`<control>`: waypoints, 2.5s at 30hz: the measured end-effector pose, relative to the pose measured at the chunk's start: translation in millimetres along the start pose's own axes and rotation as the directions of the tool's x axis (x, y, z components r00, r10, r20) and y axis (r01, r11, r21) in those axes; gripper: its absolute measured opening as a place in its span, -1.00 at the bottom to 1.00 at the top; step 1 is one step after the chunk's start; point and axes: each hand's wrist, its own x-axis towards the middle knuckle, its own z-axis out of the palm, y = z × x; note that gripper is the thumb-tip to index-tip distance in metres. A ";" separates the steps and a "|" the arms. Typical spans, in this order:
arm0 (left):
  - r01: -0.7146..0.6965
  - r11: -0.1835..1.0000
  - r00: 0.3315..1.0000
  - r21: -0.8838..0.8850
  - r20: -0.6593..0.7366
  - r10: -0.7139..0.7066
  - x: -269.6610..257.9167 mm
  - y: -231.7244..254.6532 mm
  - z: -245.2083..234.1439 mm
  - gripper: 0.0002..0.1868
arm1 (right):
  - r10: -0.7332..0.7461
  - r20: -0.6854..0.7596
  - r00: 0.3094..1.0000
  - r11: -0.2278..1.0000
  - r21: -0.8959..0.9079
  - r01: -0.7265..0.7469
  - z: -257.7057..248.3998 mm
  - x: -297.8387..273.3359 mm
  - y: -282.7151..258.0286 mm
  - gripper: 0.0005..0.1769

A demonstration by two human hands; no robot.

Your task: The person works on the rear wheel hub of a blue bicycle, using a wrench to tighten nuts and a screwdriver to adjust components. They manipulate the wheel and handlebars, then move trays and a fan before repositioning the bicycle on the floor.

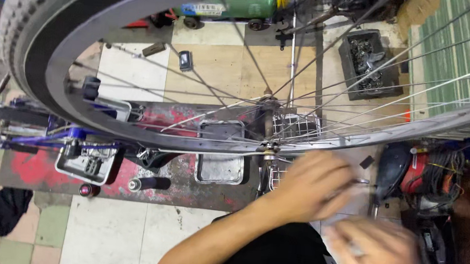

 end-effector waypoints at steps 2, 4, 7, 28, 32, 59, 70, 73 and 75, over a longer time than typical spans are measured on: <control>0.027 0.987 0.984 0.156 -0.177 0.001 -31.8 -1.1 -39.3 -0.65 | -0.225 -0.357 0.907 0.974 -0.091 0.206 -33.2 15.1 -8.9 -0.56; 0.293 0.899 0.918 0.325 -0.359 -0.170 -48.9 0.8 -63.5 -0.65 | -0.475 -0.427 0.770 0.877 -0.302 0.374 -53.5 54.1 -15.9 -0.39; 0.314 0.782 0.939 0.538 -0.296 -0.174 -48.7 -10.1 -86.3 -0.53 | -0.329 0.174 0.928 0.938 -0.054 0.342 -51.1 109.3 -24.3 -0.51; 0.390 0.850 0.900 0.354 0.048 -0.433 -58.5 -54.5 -100.0 -0.67 | -0.789 -0.520 0.327 0.467 -0.162 0.869 202.8 146.8 74.5 -0.86; 0.412 0.857 0.901 0.310 0.003 -0.434 -56.9 -52.1 -100.2 -0.66 | -0.661 -0.462 0.591 0.603 0.142 0.785 155.6 128.5 39.0 -0.80; 0.325 0.879 0.941 0.349 -0.028 -0.337 -63.9 -59.9 -95.1 -0.59 | -0.006 0.367 0.930 0.741 -0.623 0.251 -92.4 104.6 -94.4 -0.31; 0.345 0.880 0.938 0.327 -0.086 -0.336 -60.7 -57.3 -91.2 -0.64 | 0.124 0.556 0.822 0.942 -0.326 0.079 -107.6 130.3 -93.5 -0.40; 0.346 0.895 0.938 0.281 -0.084 -0.336 -58.8 -56.4 -93.0 -0.64 | 0.193 0.633 0.750 0.947 -0.320 0.027 -102.9 138.3 -77.6 -0.35; 0.355 0.892 0.935 0.280 -0.088 -0.344 -57.6 -55.6 -92.4 -0.63 | 0.196 0.652 0.732 0.950 -0.312 0.024 -92.8 135.5 -54.2 -0.38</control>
